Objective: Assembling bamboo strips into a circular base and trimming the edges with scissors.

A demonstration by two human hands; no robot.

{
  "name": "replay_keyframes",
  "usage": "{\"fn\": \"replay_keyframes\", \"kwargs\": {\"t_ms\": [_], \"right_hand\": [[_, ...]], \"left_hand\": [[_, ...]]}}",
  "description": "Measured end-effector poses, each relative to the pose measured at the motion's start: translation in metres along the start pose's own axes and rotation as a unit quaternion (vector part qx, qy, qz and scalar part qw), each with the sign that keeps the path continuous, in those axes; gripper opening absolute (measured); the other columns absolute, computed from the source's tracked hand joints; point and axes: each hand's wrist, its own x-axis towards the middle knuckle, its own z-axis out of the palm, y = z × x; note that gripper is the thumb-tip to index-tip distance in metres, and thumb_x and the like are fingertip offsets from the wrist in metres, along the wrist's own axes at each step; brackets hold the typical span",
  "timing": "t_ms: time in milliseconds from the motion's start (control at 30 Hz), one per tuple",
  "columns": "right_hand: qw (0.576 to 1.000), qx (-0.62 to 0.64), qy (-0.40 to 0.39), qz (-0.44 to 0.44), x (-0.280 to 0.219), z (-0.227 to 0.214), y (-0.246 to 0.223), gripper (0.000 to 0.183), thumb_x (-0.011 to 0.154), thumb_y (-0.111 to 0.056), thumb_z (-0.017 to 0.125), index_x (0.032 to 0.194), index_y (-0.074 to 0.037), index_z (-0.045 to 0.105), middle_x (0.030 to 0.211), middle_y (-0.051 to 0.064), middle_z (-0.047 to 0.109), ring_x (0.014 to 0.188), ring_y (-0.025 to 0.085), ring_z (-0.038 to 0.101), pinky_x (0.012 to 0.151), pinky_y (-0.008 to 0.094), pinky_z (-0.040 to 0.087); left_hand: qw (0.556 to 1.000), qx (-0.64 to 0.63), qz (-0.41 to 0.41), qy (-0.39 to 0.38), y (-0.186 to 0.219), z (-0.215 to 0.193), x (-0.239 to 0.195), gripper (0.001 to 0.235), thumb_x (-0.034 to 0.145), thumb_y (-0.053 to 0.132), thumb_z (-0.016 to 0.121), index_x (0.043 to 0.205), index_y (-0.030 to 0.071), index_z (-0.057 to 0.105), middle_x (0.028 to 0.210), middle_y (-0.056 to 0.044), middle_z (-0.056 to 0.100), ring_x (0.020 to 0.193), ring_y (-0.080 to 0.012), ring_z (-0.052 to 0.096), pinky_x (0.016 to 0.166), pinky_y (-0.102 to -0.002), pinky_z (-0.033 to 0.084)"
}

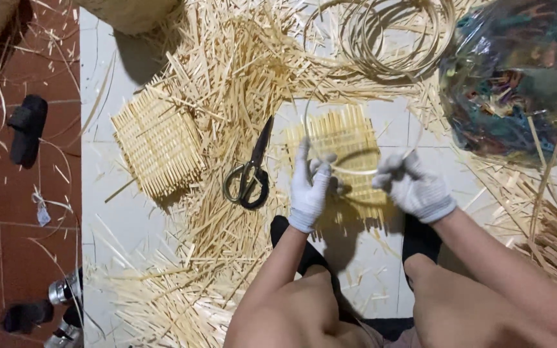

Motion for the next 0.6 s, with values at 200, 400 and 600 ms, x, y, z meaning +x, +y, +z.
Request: {"fn": "replay_keyframes", "kwargs": {"t_ms": [200,400,600], "right_hand": [[0.918,-0.366,0.142,0.052,0.005,0.006,-0.032,0.077,0.108,-0.061,0.029,0.121,-0.001,0.075,0.086,0.016,0.068,0.080,0.024,0.067,0.081,0.036,0.057],[0.604,-0.796,-0.022,-0.026,0.024,0.128,-0.068,0.043,0.100,-0.040,0.057,0.122,-0.008,0.074,0.102,0.010,0.077,0.095,0.017,0.072,0.083,0.033,0.054],[0.562,-0.819,0.114,0.015,0.020,0.117,-0.039,0.034,0.100,-0.033,0.061,0.123,-0.010,0.072,0.090,0.010,0.076,0.080,0.019,0.071,0.077,0.034,0.056]], "left_hand": [[0.990,0.137,-0.010,0.014,-0.002,-0.038,-0.007,0.070,0.097,0.003,0.054,0.162,0.016,0.033,0.085,-0.007,0.064,0.062,-0.0110,0.056,0.056,-0.027,0.051],[0.920,0.338,0.154,-0.124,0.023,-0.049,-0.025,0.062,0.098,-0.002,0.056,0.158,0.013,0.049,0.086,-0.005,0.058,0.074,-0.0125,0.055,0.073,-0.029,0.052],[0.951,0.300,0.061,-0.037,0.031,-0.062,-0.025,0.061,0.094,0.006,0.066,0.152,0.012,0.046,0.091,-0.002,0.068,0.072,-0.0088,0.060,0.069,-0.027,0.054]]}}
